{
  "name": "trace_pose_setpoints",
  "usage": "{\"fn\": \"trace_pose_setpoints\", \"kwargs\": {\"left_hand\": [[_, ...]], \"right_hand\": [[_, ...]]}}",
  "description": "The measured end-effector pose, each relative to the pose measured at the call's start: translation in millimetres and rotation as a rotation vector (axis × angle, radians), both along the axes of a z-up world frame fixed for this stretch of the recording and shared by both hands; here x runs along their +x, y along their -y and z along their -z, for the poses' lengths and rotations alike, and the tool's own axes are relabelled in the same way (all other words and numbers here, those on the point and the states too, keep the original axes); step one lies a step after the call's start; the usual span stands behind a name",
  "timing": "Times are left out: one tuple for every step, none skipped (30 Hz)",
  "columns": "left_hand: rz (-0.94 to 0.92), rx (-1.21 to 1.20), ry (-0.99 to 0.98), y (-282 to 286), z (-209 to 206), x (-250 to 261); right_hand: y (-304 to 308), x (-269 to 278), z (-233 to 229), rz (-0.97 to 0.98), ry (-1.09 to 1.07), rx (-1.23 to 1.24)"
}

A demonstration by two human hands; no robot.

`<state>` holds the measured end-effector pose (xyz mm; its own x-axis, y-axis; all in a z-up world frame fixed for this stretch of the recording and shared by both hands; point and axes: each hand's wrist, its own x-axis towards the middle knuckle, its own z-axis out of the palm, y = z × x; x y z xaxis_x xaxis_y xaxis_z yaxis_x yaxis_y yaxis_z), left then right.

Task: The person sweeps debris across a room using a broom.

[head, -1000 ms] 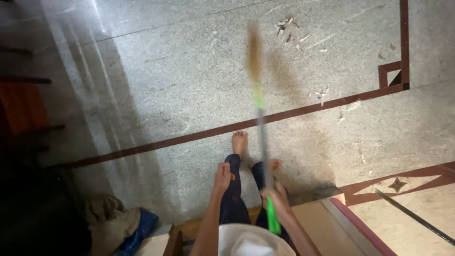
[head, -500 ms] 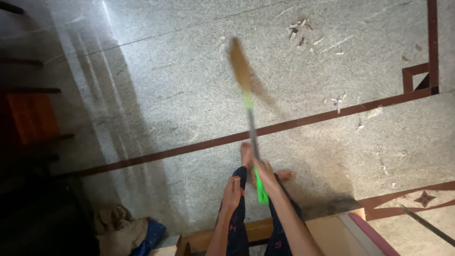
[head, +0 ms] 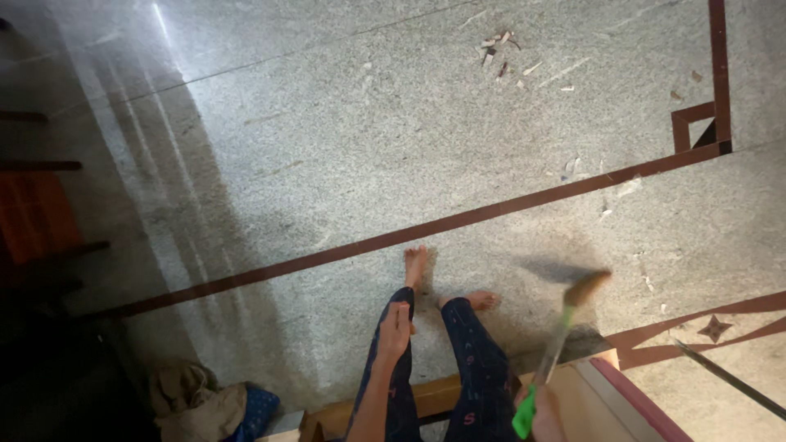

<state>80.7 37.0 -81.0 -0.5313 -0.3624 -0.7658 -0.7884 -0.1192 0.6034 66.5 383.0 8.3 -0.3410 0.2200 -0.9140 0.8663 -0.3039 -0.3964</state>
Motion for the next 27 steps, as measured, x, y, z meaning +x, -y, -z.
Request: {"fn": "trace_pose_setpoints", "kwargs": {"left_hand": [[0.03, -0.024, -0.01, 0, -2, -4], [0.029, -0.021, -0.01, 0, -5, -8], [0.037, -0.022, -0.045, 0, -9, -11], [0.045, -0.023, -0.081, -1, -13, -14], [0.044, -0.022, -0.082, 0, -17, -18], [0.062, -0.019, -0.073, 2, -21, -21], [0.081, -0.017, -0.064, 3, -24, -22], [0.08, -0.016, -0.064, 4, -26, -23], [0.062, -0.005, -0.041, 4, -28, -23], [0.044, 0.005, -0.017, 4, -28, -23], [0.042, 0.007, -0.015, 5, -29, -22], [0.063, -0.023, 0.024, 6, -28, -19], [0.084, -0.054, 0.063, 8, -26, -16], [0.083, -0.053, 0.066, 9, -22, -12], [0.051, -0.043, 0.047, 9, -18, -6], [0.02, -0.034, 0.028, 9, -13, 0], [0.023, -0.029, 0.034, 11, -6, 5], [0.07, -0.05, 0.052, 16, 4, 7], [0.125, -0.059, 0.071, 16, 7, 10], [0.136, -0.044, 0.077, 16, 9, 13], [0.053, -0.013, 0.066, 19, 10, 12], [-0.03, 0.018, 0.056, 20, 9, 10], [-0.021, 0.023, 0.061, 24, 6, 7], [-0.024, 0.014, 0.025, 27, 1, 3], [-0.03, 0.003, -0.009, 30, -3, 0], [-0.023, 0.004, -0.003, 31, -8, -2], [-0.023, 0.006, -0.002, 31, -11, -5]], "right_hand": [[0, -3, 2, 0.0, 0.001, 0.003], [3, -13, 6, 0.126, 0.119, 0.047], [6, -23, 9, 0.253, 0.236, 0.088], [12, -26, 10, 0.252, 0.235, 0.091], [21, -25, 10, 0.234, 0.217, 0.127], [36, -20, 9, 0.173, 0.175, 0.19], [56, -14, 3, 0.121, 0.129, 0.251], [81, -13, -10, 0.082, 0.093, 0.284], [104, -14, -23, 0.034, 0.053, 0.316], [126, -15, -35, 0.003, 0.022, 0.336], [147, -17, -46, -0.026, 0.004, 0.341], [165, -21, -56, -0.074, -0.002, 0.343], [179, -26, -64, -0.076, 0.0, 0.344], [190, -31, -70, -0.197, -0.006, 0.286], [200, -36, -72, -0.319, -0.012, 0.226], [212, -42, -67, -0.439, -0.011, 0.259], [219, -46, -62, -0.556, -0.005, 0.294], [225, -55, -52, -0.758, -0.349, 0.419], [228, -65, -41, -0.955, -0.693, 0.537], [236, -78, -27, -0.964, -0.726, 0.46], [248, -96, -10, -0.971, -0.762, 0.384], [254, -114, 0, -1.009, -0.578, 0.289], [265, -135, 12, -1.038, -0.401, 0.181], [274, -151, 19, -0.992, -0.334, 0.121], [282, -166, 26, -0.946, -0.267, 0.058], [289, -180, 37, -0.994, -0.229, 0.042], [294, -192, 50, -1.037, -0.193, 0.026]]}}
